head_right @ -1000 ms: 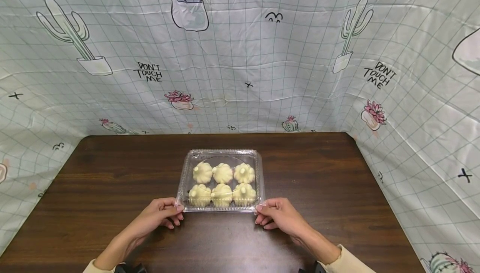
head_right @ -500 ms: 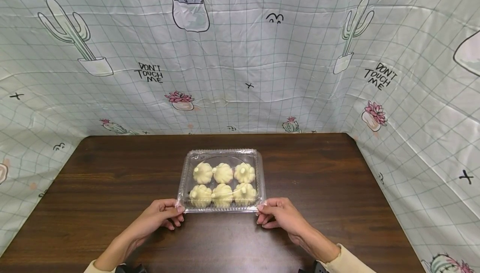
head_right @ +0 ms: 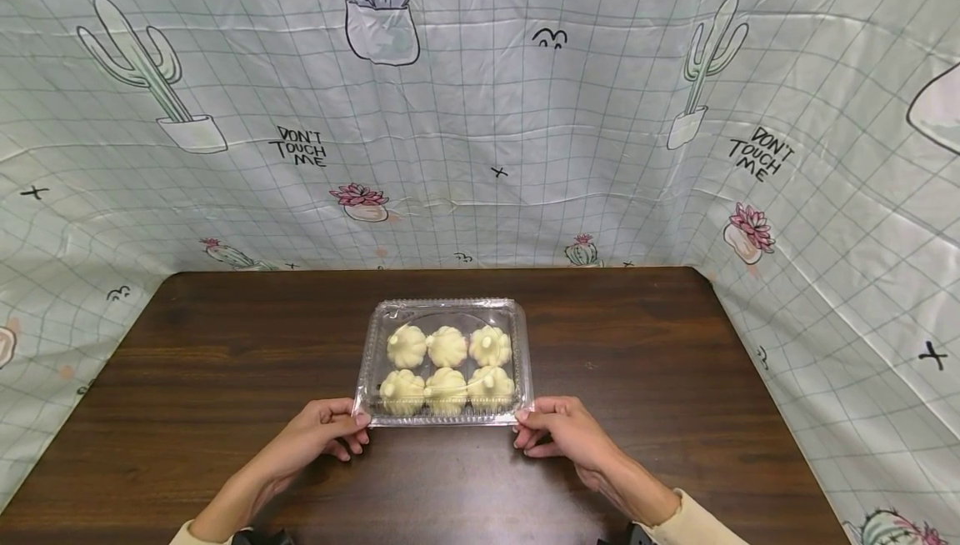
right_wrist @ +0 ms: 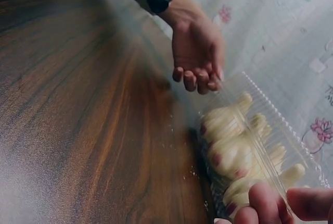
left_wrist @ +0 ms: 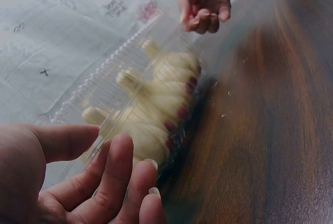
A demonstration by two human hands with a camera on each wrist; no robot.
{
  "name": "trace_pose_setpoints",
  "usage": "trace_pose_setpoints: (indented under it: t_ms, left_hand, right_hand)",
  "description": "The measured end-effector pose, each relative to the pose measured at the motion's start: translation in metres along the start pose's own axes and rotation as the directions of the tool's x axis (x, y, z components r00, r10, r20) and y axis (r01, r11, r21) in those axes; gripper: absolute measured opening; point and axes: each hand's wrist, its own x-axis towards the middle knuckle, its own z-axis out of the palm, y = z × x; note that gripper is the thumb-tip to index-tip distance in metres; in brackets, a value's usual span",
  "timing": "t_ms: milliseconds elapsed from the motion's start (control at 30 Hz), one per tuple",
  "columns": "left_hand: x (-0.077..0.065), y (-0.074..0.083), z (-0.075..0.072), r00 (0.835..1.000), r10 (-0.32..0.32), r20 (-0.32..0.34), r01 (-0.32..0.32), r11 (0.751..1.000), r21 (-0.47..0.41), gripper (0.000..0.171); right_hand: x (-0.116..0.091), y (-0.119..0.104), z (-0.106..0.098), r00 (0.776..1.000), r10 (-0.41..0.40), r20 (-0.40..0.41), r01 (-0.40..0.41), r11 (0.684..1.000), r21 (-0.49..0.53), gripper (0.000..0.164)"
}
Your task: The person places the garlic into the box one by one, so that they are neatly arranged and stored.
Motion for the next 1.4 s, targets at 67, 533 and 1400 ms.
trace_pose_setpoints:
  t_ms: [67,533,1400]
  left_hand:
    - [0.000,0.000,0.000,1.000,-0.004,0.001,0.004,1.000,-0.002,0.030]
    - [0.001,0.000,0.000,1.000,-0.024,0.003,0.024,1.000,-0.011,0.028]
    - [-0.001,-0.004,-0.013,1.000,-0.017,0.012,0.017,1.000,0.004,0.032]
  right_hand:
    - [0.000,0.000,0.000,1.000,0.002,0.004,-0.002,1.000,0.004,0.020]
    - [0.003,0.002,0.000,0.999,0.039,-0.011,-0.039,0.999,-0.022,0.030]
    - [0.001,-0.003,-0.023,0.999,0.037,-0.026,-0.042,0.972,-0.230,0.051]
